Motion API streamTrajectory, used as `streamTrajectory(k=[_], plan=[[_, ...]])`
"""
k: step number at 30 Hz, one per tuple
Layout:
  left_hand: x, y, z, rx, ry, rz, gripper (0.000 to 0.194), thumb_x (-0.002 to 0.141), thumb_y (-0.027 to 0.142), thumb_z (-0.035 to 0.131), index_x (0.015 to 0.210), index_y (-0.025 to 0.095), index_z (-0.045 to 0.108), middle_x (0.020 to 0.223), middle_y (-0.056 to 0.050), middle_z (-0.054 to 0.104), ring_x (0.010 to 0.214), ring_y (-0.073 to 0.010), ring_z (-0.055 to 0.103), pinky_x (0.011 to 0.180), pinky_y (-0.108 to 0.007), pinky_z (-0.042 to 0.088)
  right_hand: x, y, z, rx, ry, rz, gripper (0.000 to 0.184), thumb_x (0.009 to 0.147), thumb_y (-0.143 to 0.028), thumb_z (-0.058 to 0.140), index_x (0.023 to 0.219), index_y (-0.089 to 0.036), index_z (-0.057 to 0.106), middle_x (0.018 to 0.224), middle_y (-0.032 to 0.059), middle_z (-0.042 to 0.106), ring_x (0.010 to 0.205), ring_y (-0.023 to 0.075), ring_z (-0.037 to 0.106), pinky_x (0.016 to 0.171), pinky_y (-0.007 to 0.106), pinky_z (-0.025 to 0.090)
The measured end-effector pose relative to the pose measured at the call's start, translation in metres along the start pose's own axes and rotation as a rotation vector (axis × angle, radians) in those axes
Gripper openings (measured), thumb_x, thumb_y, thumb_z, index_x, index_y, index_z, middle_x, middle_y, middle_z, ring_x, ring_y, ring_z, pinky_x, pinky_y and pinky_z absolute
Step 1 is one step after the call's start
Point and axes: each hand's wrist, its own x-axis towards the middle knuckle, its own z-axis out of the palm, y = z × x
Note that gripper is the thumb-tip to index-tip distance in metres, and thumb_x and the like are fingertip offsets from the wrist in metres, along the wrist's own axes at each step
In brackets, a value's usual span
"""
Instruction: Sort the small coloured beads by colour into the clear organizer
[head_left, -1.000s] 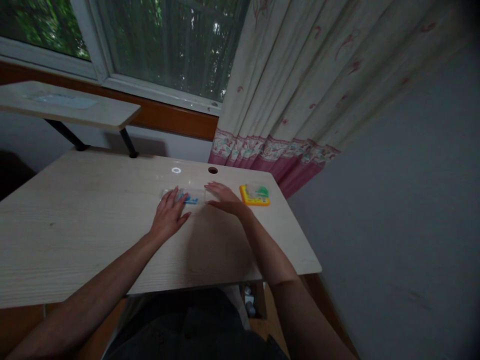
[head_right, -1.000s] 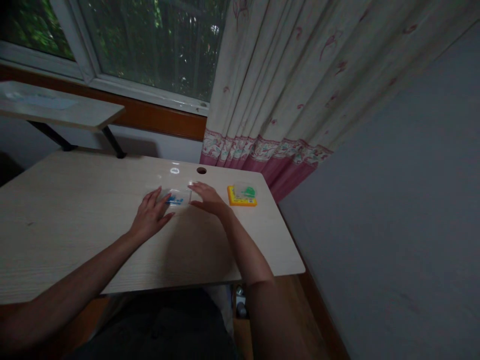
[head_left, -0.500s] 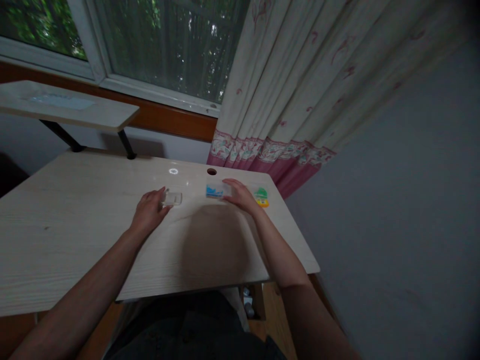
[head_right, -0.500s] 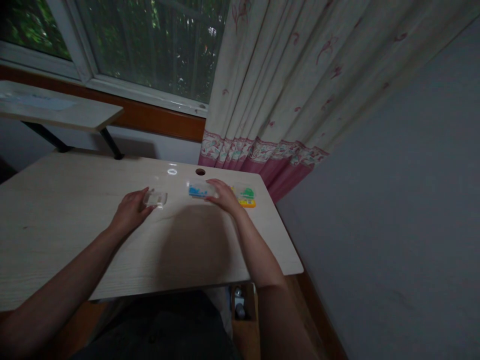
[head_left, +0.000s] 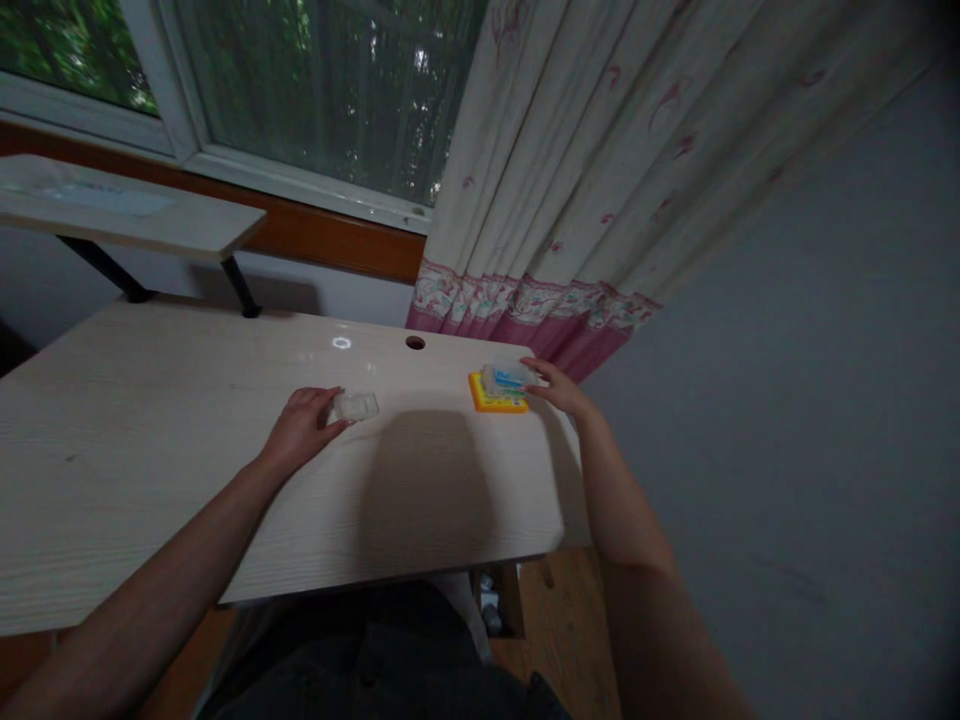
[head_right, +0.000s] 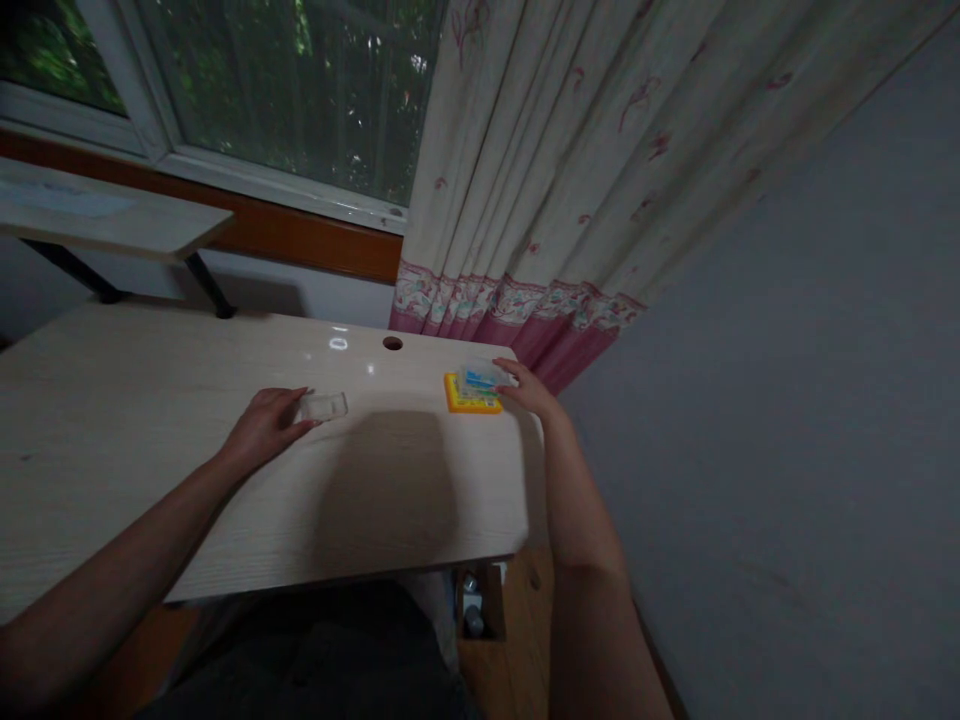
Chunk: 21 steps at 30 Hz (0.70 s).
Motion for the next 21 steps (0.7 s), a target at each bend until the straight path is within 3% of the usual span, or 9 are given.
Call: streamTrajectory(k=[2,5,8,11,13,15,18,21], plan=[[0.0,0.005,-0.002,-0.04,0.013,-0.019,0.06,0.084,0.055,0.06,0.129,0.017,0.059,0.118,-0.013,0.065,0.115,-0.0305,0.055,0.104,-0.047,0.042,-0.003,-0.013,0.002,-0.099,0.033,0.005,0.069,0.076,-0.028,0.071,0.141,-0.018,0.05,0.154,0.0144,0.039,0.144,0.0265,0.036,0.116,0.046,0.033],[0.002,0.012,-0.006,-0.112,0.025,-0.05,0.061,0.083,0.055,0.062,0.131,0.018,0.057,0.124,-0.013,0.062,0.118,-0.03,0.055,0.105,-0.046,0.043,-0.011,-0.051,0.014,-0.253,0.214,-0.056,0.066,0.075,-0.03,0.075,0.137,-0.021,0.055,0.159,0.0117,0.031,0.148,0.0297,0.026,0.12,0.052,0.023],[0.002,0.021,-0.008,-0.207,0.001,-0.043,0.064,0.084,0.053,0.063,0.137,0.019,0.052,0.128,-0.012,0.059,0.117,-0.0269,0.056,0.104,-0.043,0.045,-0.019,-0.104,0.045,-0.173,0.299,-0.238,0.048,0.086,-0.035,0.064,0.133,-0.025,0.059,0.153,0.01,0.043,0.144,0.0272,0.035,0.118,0.051,0.027],[0.001,0.031,-0.01,-0.286,-0.025,-0.003,0.065,0.085,0.049,0.063,0.141,0.021,0.047,0.129,-0.01,0.057,0.114,-0.024,0.058,0.103,-0.041,0.047,-0.023,-0.153,0.091,0.037,0.082,-0.472,0.049,0.091,-0.036,0.061,0.138,-0.027,0.054,0.138,0.0086,0.058,0.13,0.0207,0.052,0.112,0.042,0.039],[-0.001,0.039,-0.012,-0.31,-0.034,0.024,0.065,0.085,0.048,0.064,0.142,0.023,0.046,0.13,-0.009,0.057,0.115,-0.024,0.058,0.103,-0.041,0.047,-0.021,-0.177,0.121,0.092,-0.063,-0.546,0.057,0.09,-0.037,0.063,0.144,-0.028,0.048,0.143,0.0083,0.055,0.133,0.0196,0.05,0.113,0.04,0.039],[-0.003,0.045,-0.014,-0.323,-0.048,0.044,0.065,0.084,0.047,0.065,0.142,0.024,0.046,0.131,-0.009,0.057,0.117,-0.025,0.057,0.104,-0.043,0.047,-0.018,-0.191,0.143,0.091,-0.121,-0.574,0.066,0.085,-0.04,0.07,0.145,-0.026,0.046,0.146,0.0103,0.051,0.136,0.022,0.046,0.115,0.042,0.037],[-0.005,0.052,-0.017,-0.355,-0.066,0.064,0.064,0.084,0.047,0.067,0.14,0.024,0.047,0.129,-0.009,0.058,0.117,-0.026,0.057,0.103,-0.045,0.048,-0.014,-0.198,0.158,0.109,-0.158,-0.569,0.066,0.082,-0.041,0.073,0.141,-0.023,0.05,0.14,0.0113,0.057,0.13,0.0227,0.052,0.111,0.042,0.041],[-0.005,0.053,-0.018,-0.4,-0.053,0.091,0.064,0.086,0.047,0.065,0.142,0.025,0.045,0.131,-0.01,0.056,0.118,-0.0263,0.057,0.102,-0.046,0.049,-0.014,-0.196,0.152,0.148,-0.15,-0.552,0.059,0.082,-0.04,0.074,0.135,-0.023,0.056,0.129,0.0099,0.063,0.12,0.0215,0.058,0.106,0.04,0.045]])
